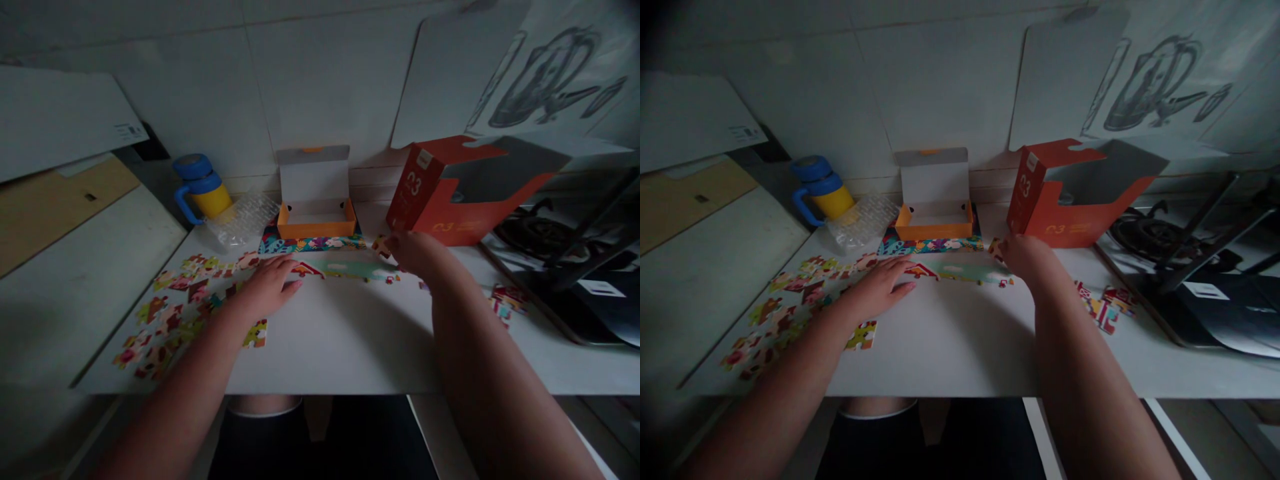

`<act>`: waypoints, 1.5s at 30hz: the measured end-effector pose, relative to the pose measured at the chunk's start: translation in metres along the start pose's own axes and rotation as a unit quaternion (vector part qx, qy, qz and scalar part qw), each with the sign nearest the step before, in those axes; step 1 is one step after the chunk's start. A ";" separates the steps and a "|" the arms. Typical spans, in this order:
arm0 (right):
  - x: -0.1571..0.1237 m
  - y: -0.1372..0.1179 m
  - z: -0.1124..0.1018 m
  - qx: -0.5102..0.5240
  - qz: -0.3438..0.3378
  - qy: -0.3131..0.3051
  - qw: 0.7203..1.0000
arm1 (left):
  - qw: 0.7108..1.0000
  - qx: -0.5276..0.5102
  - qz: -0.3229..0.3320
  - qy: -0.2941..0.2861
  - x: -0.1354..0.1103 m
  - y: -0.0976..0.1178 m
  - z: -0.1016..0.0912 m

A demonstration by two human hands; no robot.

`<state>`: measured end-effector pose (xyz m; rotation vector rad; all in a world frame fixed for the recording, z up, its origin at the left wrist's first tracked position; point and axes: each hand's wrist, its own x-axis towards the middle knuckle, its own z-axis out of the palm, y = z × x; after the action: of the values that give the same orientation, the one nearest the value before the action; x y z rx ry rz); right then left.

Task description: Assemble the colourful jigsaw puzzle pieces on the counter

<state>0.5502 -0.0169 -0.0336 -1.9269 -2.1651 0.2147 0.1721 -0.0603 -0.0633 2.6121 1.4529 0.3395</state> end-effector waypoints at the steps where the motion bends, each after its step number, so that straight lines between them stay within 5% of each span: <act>1: 0.000 0.000 0.001 -0.012 0.018 -0.001 1.000 | 1.000 0.002 -0.002 0.006 -0.002 0.001 0.001; 12: 0.002 -0.024 -0.007 -0.044 0.118 0.006 0.992 | 0.998 0.001 -0.061 -0.001 -0.005 0.004 0.012; 20: -0.004 -0.031 -0.004 -0.030 0.121 0.033 0.992 | 0.993 0.025 -0.039 0.105 -0.001 0.006 -0.001; 32: 0.004 -0.060 0.031 0.153 0.047 0.020 0.987 | 0.996 -0.011 -0.022 0.080 0.000 0.007 -0.007; 45: 0.012 -0.049 0.049 0.216 0.061 0.012 0.974 | 0.996 -0.033 -0.038 0.069 -0.005 0.007 -0.006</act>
<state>0.4884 -0.0083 -0.0669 -1.7943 -1.7965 0.6244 0.1735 -0.0677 -0.0568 2.5178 1.5505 0.5604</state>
